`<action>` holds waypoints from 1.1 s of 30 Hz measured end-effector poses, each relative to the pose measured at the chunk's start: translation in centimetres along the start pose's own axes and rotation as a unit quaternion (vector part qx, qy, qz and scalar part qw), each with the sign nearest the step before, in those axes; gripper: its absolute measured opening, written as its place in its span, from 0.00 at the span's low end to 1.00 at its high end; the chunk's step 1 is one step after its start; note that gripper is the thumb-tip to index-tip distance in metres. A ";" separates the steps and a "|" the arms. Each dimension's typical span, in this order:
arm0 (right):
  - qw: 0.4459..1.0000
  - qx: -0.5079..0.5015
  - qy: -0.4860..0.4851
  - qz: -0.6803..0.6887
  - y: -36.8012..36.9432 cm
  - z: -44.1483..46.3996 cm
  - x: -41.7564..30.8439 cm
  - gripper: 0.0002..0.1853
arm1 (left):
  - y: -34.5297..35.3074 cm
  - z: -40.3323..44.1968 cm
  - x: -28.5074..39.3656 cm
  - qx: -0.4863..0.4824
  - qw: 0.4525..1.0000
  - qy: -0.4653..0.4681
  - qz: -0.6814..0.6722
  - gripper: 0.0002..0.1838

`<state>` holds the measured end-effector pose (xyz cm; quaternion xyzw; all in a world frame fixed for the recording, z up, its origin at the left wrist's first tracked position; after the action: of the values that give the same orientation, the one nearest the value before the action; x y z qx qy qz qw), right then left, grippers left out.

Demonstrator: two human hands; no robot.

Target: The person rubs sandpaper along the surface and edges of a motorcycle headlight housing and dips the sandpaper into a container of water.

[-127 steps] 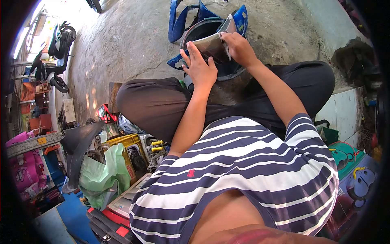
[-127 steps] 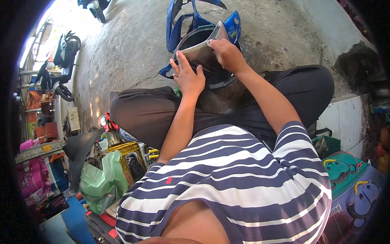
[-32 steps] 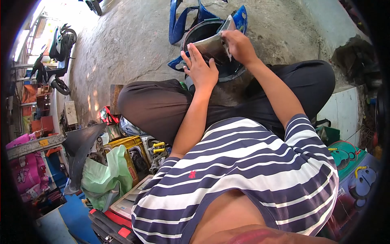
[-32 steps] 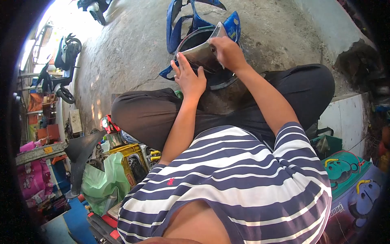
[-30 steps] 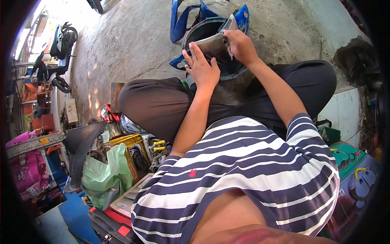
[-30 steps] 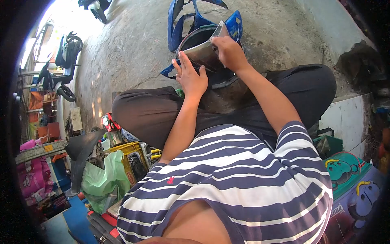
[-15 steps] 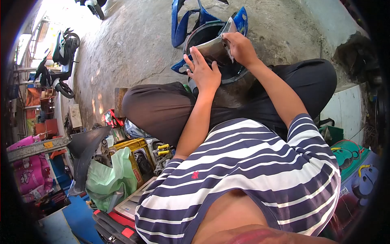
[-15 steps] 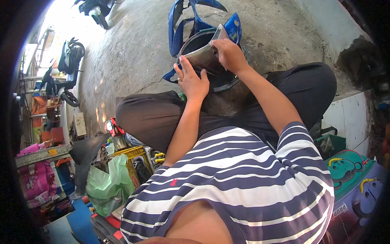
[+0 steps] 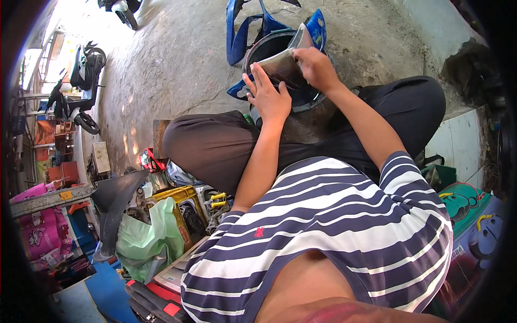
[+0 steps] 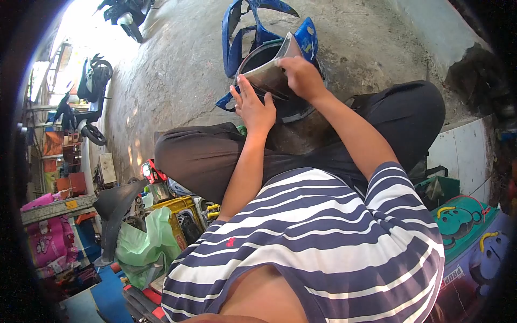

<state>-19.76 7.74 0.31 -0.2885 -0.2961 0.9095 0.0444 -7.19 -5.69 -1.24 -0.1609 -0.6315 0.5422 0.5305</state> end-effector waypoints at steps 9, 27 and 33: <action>0.999 0.014 0.026 -0.015 -0.3 -0.3 0.4 0.15 | -0.5 -0.2 -0.1 0.019 1.000 0.005 -0.003 0.53; 0.999 0.044 0.005 -0.007 1.1 -1.4 -0.1 0.14 | -0.8 -0.2 0.0 0.022 1.000 0.008 -0.013 0.51; 0.997 0.040 0.049 0.034 0.6 -0.9 0.6 0.15 | -1.3 -0.1 -0.1 0.001 0.999 0.030 0.030 0.50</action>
<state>-19.74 7.86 -0.91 -0.3409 -0.2465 0.9063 0.0397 -6.54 -6.18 -0.27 -0.1954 -0.6097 0.5537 0.5325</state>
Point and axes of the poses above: each hand's wrist, its own z-axis towards the middle knuckle, its own y-axis out of the palm, x = y × z, the point moved 6 cm from there along z, towards the middle knuckle, and after that the axes turned 3 degrees about -x, right-handed, at the moved point
